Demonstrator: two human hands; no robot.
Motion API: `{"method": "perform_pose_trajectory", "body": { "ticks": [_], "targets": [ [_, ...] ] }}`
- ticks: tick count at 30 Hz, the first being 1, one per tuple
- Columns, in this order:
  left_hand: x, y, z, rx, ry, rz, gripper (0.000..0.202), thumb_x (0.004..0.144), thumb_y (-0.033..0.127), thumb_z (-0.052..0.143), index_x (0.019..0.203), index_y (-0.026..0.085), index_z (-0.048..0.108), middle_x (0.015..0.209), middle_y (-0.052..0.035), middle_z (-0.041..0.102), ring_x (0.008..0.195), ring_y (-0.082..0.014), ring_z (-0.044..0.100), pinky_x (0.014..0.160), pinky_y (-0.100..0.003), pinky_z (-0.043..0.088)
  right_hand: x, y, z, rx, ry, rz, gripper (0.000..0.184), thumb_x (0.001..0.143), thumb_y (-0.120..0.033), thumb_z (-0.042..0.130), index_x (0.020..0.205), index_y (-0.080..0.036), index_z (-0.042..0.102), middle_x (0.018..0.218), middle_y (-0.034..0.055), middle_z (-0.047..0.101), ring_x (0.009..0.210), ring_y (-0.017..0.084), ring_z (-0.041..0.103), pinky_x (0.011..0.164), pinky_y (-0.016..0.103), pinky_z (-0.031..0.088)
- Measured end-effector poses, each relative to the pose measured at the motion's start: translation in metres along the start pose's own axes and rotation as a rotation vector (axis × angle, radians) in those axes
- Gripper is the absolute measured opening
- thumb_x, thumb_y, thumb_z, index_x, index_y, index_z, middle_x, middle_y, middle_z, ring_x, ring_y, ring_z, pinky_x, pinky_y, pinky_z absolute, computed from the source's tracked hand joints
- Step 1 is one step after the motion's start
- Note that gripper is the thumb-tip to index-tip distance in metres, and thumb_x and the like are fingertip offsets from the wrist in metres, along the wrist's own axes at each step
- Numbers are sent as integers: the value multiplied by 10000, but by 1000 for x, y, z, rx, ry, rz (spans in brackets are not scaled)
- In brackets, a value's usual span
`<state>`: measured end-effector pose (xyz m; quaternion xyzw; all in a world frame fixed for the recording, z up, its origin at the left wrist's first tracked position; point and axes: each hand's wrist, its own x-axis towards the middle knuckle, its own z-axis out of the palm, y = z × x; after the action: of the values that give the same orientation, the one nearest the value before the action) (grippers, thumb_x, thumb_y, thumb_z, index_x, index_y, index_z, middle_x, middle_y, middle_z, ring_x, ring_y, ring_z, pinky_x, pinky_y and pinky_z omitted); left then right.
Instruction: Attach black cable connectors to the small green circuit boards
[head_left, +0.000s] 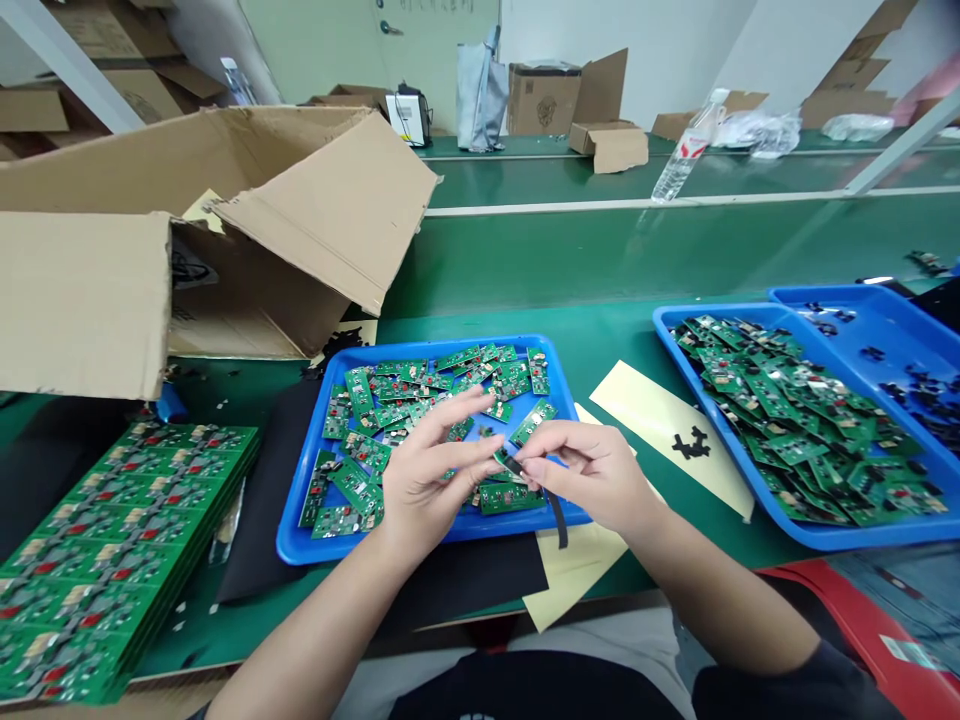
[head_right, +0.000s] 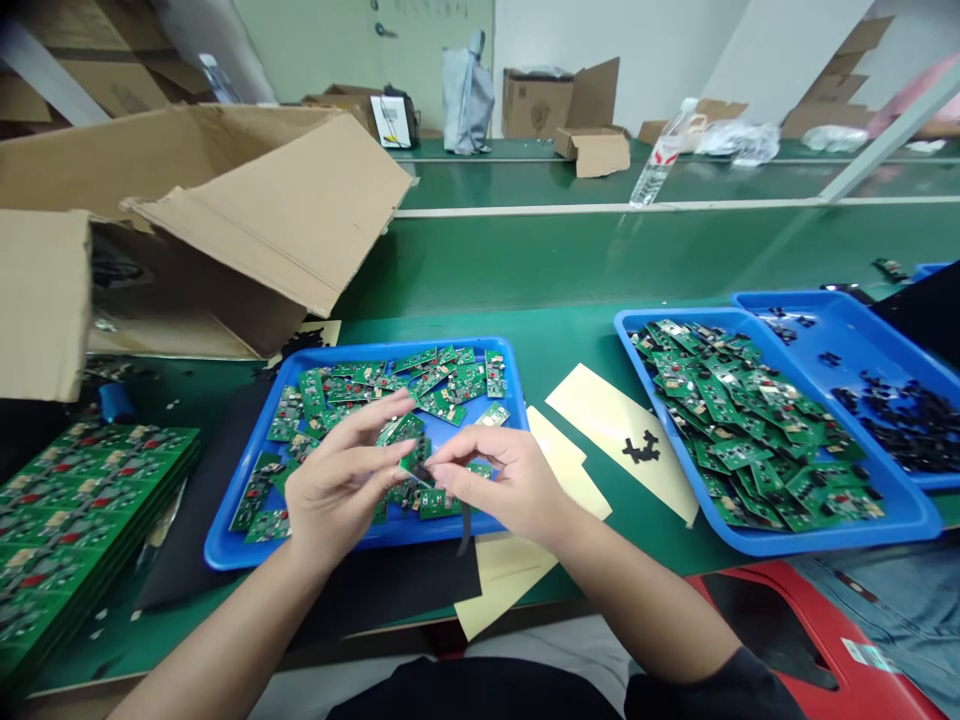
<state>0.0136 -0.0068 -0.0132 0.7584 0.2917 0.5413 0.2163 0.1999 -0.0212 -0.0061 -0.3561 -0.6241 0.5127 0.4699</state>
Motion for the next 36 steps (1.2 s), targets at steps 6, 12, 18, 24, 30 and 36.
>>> {"method": "perform_pose_trajectory", "body": {
  "ticks": [6,12,18,24,30,36],
  "targets": [
    [0,5,2,106,-100,-47,325,827,248,609,1151,222,611,1007,-86,654,931,-184,631,806,-326,550,3,0,4,-296,130,-286,99,823,-153,586,815,-199,673,738,19,697,677,128,634,655,272,524],
    [-6,6,9,117,-58,-200,396,803,161,587,1194,195,531,1065,-84,674,955,-176,655,840,-295,554,4,6,7,-531,118,-440,162,866,-134,514,931,-170,658,804,57,715,710,146,655,650,280,534],
    [-9,2,15,296,-5,-189,180,757,138,585,933,175,601,936,-54,700,844,-163,683,793,-284,574,4,18,10,-720,99,-481,164,888,-136,494,961,-134,641,825,84,706,732,165,649,669,300,531],
    [-4,4,14,183,1,-359,174,727,132,594,897,164,607,824,-24,704,711,-135,689,681,-229,590,5,18,11,-784,70,-502,197,909,-130,443,982,-151,625,804,74,693,712,158,629,649,296,519],
    [-3,3,12,81,31,-427,89,713,146,615,797,154,641,788,-27,714,671,-136,692,657,-232,597,6,19,14,-820,113,-512,213,905,-122,441,995,-142,633,788,82,693,710,172,642,650,305,530],
    [-1,4,11,115,31,-409,80,711,147,617,781,156,655,759,-22,717,651,-138,685,647,-243,596,5,25,17,-852,131,-487,265,922,-140,408,1072,-154,627,797,88,692,732,187,650,678,326,539]
  ]
}}
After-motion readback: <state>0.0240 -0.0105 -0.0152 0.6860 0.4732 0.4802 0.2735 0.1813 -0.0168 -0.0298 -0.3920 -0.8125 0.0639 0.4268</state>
